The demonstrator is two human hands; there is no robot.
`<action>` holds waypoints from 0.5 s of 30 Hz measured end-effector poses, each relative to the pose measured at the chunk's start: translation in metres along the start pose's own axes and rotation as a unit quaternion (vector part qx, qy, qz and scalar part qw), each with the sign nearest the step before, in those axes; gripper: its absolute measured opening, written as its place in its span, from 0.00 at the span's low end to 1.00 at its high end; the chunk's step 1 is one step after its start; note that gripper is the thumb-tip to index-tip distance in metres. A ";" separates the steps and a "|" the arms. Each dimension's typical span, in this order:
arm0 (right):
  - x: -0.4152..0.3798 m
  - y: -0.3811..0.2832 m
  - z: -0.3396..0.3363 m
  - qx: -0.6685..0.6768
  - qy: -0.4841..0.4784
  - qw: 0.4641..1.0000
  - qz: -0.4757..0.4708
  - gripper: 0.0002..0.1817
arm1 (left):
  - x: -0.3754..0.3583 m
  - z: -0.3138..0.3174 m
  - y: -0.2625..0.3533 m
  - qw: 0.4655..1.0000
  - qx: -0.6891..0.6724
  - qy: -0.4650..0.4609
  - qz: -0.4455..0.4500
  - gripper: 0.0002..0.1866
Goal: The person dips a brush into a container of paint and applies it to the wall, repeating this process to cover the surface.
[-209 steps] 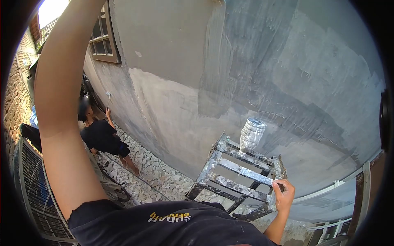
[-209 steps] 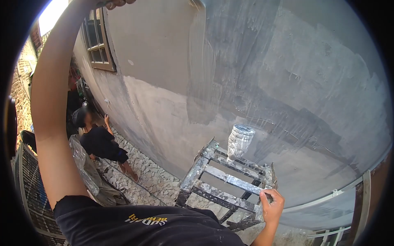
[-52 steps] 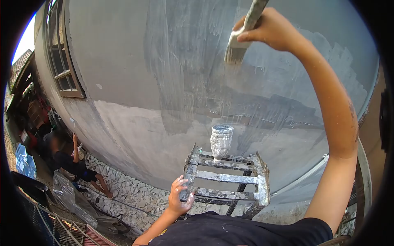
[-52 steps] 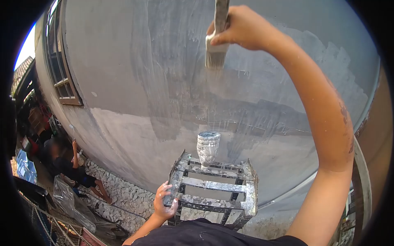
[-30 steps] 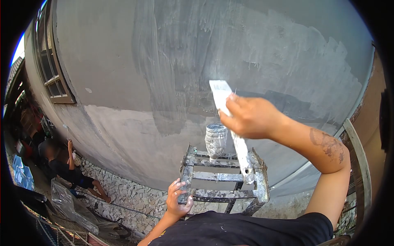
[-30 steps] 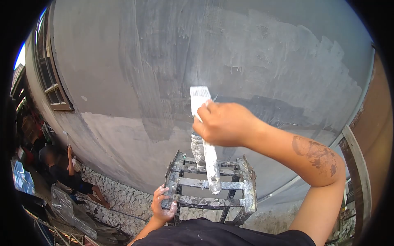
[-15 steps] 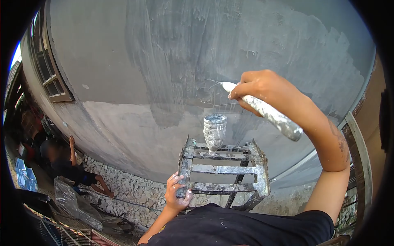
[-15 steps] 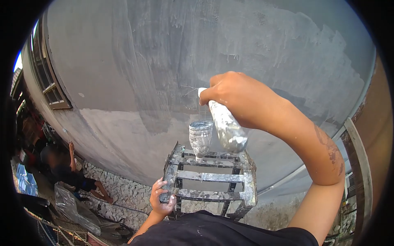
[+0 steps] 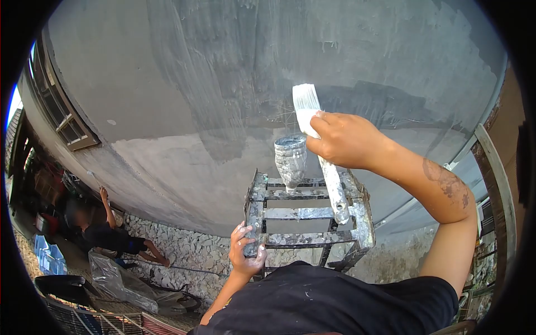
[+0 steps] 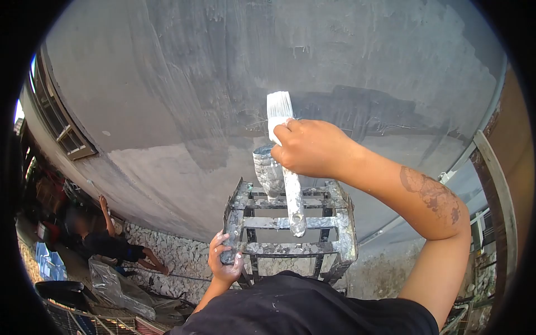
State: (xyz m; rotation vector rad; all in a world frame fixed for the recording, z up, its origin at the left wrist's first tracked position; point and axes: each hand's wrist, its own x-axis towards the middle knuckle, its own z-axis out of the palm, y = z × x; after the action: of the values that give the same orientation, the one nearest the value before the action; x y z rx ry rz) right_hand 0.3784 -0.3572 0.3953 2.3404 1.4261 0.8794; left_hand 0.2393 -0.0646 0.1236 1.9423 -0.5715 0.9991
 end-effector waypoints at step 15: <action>-0.005 0.027 0.025 -0.173 0.094 0.978 -0.064 0.06 | -0.003 -0.001 0.000 1.000 -0.004 -0.004 -0.005 0.20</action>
State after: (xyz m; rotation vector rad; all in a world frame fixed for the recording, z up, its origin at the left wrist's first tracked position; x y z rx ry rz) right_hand 0.4115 -0.3726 0.3881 1.9317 1.3449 1.2266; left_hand 0.2367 -0.0642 0.1212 1.9404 -0.5700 0.9823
